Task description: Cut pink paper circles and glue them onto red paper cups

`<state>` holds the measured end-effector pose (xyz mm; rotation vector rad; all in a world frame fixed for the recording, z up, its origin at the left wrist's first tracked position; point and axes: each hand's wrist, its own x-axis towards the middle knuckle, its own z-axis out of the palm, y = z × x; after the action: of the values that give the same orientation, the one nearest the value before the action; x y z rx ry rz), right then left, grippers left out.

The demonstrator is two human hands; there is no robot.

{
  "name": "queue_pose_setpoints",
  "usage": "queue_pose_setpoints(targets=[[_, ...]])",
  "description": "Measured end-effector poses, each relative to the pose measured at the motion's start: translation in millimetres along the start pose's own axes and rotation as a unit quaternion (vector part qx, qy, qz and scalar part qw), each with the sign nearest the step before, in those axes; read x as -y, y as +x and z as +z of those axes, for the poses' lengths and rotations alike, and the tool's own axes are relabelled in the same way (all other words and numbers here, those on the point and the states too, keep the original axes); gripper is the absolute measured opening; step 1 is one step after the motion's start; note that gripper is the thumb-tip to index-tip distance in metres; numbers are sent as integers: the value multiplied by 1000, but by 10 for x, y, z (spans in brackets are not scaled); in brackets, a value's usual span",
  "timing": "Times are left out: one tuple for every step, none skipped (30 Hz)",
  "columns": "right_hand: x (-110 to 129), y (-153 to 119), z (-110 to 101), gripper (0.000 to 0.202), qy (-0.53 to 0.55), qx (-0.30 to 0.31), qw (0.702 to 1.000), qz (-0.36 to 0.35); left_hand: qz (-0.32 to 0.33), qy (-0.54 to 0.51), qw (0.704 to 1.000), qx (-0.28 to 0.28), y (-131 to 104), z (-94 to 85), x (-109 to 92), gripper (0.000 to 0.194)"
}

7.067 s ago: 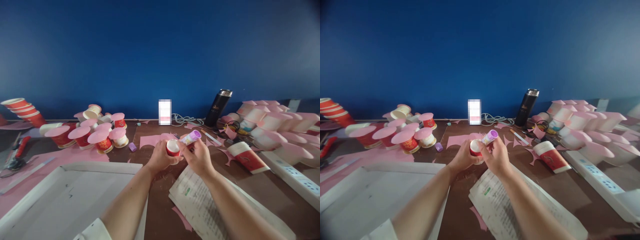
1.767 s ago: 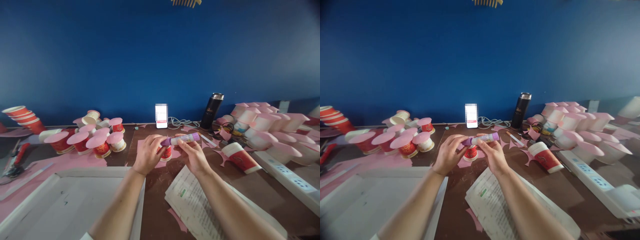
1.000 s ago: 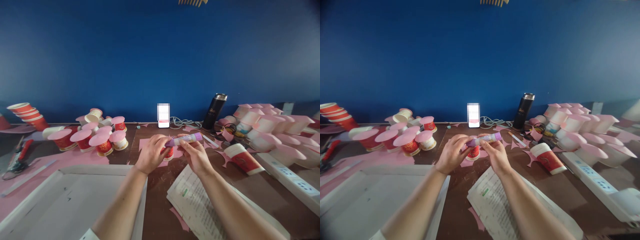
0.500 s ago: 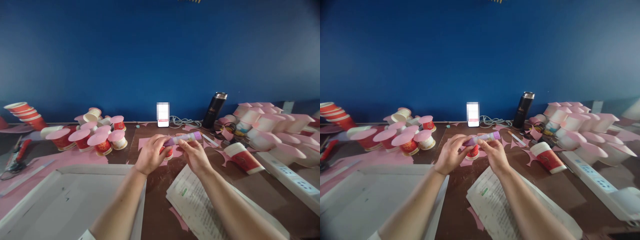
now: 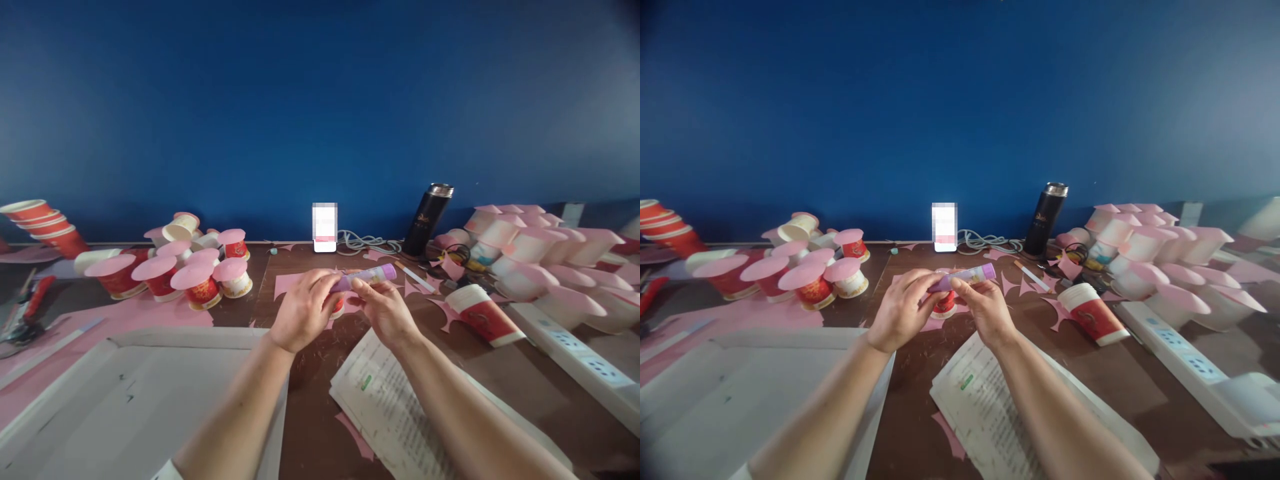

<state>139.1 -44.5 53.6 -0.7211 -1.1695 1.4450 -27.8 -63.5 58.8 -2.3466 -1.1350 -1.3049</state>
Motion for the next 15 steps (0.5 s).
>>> queue_pose_setpoints(targets=[[3, -3, 7, 20, -2, 2, 1000, 1, 1, 2, 1000, -2, 0, 3, -6, 26], [3, -8, 16, 21, -3, 3, 1000, 0, 1, 2, 1000, -3, 0, 6, -10, 26], [-1, -12, 27, 21, -2, 0, 1000, -2, 1, 1, 1000, -3, -2, 11, -11, 27], [-10, -15, 39, 22, 2, -5, 1000, -5, 0, -1, 1000, -2, -4, 17, -7, 28], [-22, -16, 51, 22, 7, -13, 1000, -5, -3, -3, 1000, 1, -7, 22, 2, 29], [-37, -13, 59, 23, 12, -24, 1000, -4, -5, -5, 1000, 3, -11, 27, 18, 30], [-52, -5, 61, 23, 15, -40, 999, 1, -8, -8, 1000, 4, -16, 30, 41, 32], [-65, 10, 54, 24, 20, -61, 998, 7, -13, -12, 1000, 3, -20, 31, 71, 34], [-72, 32, 34, 25, 31, -86, 996, 13, -24, -13, 1000, -2, -26, 30, 107, 36], [-73, 61, 2, 26, 48, -115, 992, 19, -39, -13, 999, -13, -32, 28, 149, 38], [-67, 95, -45, 27, 82, -151, 985, 21, -61, -8, 998, -28, -40, 27, 194, 39], [-56, 133, -102, 27, 131, -175, 976, 25, -88, 3, 995, -48, -49, 27, 241, 39], [-41, 173, -167, 27, 177, -196, 964, 37, -115, 19, 991, -70, -60, 30, 287, 38], [-25, 211, -236, 25, 217, -221, 950, 47, -142, 37, 986, -84, -74, 38, 330, 36], [-11, 246, -302, 23, 246, -244, 937, 49, -167, 54, 981, -87, -90, 51, 368, 34]])
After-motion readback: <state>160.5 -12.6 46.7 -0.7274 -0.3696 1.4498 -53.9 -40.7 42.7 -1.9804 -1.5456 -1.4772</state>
